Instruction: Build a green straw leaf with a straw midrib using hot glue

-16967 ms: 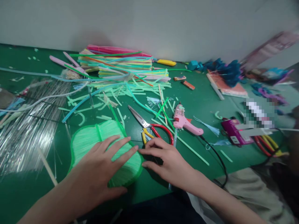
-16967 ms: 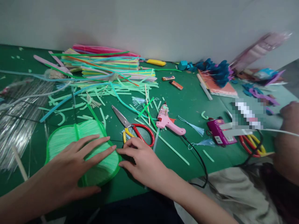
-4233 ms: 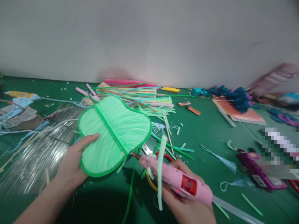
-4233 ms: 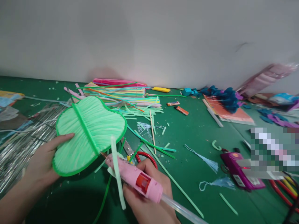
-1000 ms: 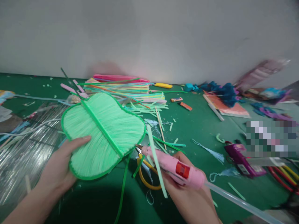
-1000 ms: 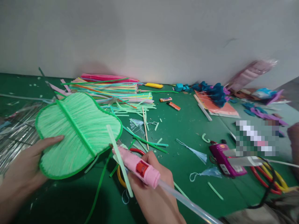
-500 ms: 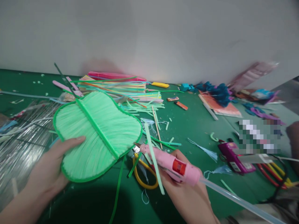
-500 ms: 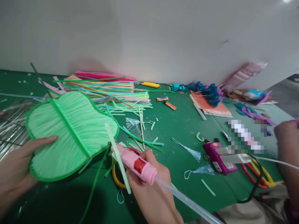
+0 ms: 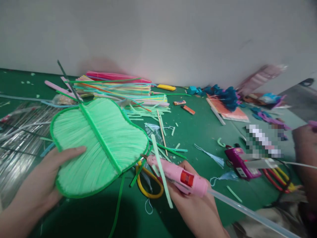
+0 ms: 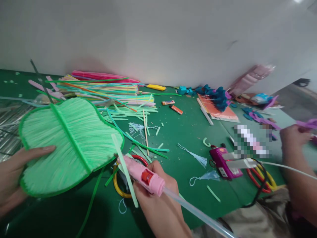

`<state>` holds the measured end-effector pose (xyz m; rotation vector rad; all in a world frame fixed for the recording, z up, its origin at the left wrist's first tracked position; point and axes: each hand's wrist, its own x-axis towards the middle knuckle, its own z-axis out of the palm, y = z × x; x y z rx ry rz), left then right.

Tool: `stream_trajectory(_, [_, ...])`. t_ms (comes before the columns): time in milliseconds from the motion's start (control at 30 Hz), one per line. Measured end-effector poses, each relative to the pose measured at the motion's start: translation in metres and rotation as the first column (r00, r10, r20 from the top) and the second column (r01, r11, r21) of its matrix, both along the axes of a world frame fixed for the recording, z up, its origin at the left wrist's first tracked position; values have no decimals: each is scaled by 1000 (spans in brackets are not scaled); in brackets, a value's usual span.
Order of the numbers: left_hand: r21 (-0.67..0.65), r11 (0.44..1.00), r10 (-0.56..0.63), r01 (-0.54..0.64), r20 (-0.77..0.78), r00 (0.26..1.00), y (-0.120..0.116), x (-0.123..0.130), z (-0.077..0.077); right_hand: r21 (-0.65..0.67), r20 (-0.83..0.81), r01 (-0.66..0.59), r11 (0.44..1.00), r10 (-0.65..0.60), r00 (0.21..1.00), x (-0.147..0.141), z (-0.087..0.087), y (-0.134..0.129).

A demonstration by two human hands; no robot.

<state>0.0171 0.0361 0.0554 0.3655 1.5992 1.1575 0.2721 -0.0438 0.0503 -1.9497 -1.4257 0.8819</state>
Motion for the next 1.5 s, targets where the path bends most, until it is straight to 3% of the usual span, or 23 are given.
stream_trajectory(200, [-120, 987, -117, 109, -57, 992, -3, 1, -9, 75, 66, -24, 997, 19, 998, 14, -8, -12])
stream_trajectory(400, [-196, 972, -159, 131, -136, 978, 0, 1, -20, 6, 74, -32, 999, 32, 997, 21, -19, -15])
stream_trajectory(667, [-163, 977, -163, 134, -175, 971, 2, -4, -26, -92, 79, -67, 994, 74, 994, 21, -20, -9])
stream_trajectory(867, [-140, 980, -163, 140, -163, 973, 2, -5, -28, -57, 79, -77, 995, 82, 994, 18, -14, -4])
stream_trajectory(1200, [-159, 979, -142, 124, -106, 984, 2, 2, -21, -111, 178, -169, 979, 187, 966, 19, -16, -4])
stream_trajectory(1500, [-182, 973, -173, 144, -158, 972, 2, -4, -25, -83, 274, -139, 987, 157, 949, 23, -18, -3])
